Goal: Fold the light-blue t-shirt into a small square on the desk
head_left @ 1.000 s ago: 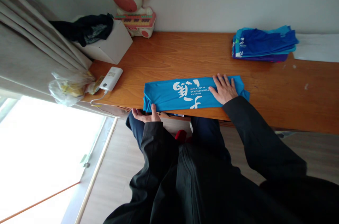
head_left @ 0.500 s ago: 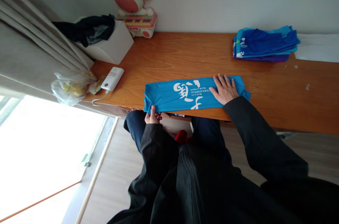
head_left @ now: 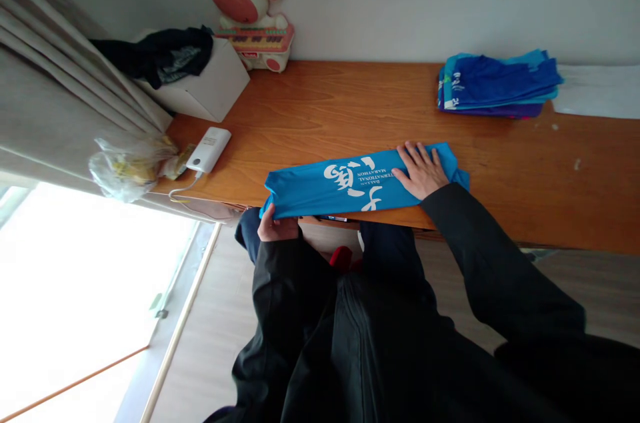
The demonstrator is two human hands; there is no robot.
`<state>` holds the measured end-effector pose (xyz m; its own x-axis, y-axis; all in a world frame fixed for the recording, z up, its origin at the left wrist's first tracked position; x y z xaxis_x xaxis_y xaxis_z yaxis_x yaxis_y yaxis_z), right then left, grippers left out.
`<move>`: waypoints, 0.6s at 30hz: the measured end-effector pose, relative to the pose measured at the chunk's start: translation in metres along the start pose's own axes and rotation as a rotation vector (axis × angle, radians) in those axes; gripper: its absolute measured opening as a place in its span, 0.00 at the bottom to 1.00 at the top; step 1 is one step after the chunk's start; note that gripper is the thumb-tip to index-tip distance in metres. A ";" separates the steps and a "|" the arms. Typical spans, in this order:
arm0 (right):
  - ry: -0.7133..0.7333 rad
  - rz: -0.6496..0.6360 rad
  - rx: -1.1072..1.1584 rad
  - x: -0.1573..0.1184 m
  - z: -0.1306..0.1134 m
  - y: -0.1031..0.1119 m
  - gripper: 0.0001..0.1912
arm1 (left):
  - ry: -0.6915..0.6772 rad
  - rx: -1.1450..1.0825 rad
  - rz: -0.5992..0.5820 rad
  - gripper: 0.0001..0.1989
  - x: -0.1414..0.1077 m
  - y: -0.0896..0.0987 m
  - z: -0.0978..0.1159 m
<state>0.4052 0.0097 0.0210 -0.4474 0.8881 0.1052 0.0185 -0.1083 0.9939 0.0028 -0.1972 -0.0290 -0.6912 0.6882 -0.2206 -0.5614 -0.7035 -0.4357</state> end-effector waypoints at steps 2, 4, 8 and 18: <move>-0.005 -0.009 -0.001 0.000 0.000 -0.001 0.42 | 0.015 -0.115 -0.004 0.12 0.005 -0.013 0.002; -0.013 -0.017 0.000 0.002 -0.002 -0.001 0.42 | 0.019 -0.135 -0.031 0.13 0.013 -0.026 0.004; -0.031 -0.026 0.025 0.007 -0.010 -0.002 0.43 | 0.015 -0.215 -0.004 0.15 0.039 -0.033 0.009; -0.113 0.164 0.649 0.018 -0.035 0.035 0.41 | -0.018 -0.144 0.036 0.12 0.088 -0.034 0.050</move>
<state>0.3667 0.0068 0.0561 -0.2974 0.9281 0.2241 0.6270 0.0128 0.7789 -0.0619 -0.1213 0.0097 -0.7183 0.6589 -0.2234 -0.4662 -0.6942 -0.5485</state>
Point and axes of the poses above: each hand's wrist, its own x-axis towards the middle knuckle, its own y-axis out of the back of the hand, z = x × y, the point moved 7 cm from there along x, towards the middle knuckle, and after that the axes turned 7 degrees about -x, right-handed, at the moved point
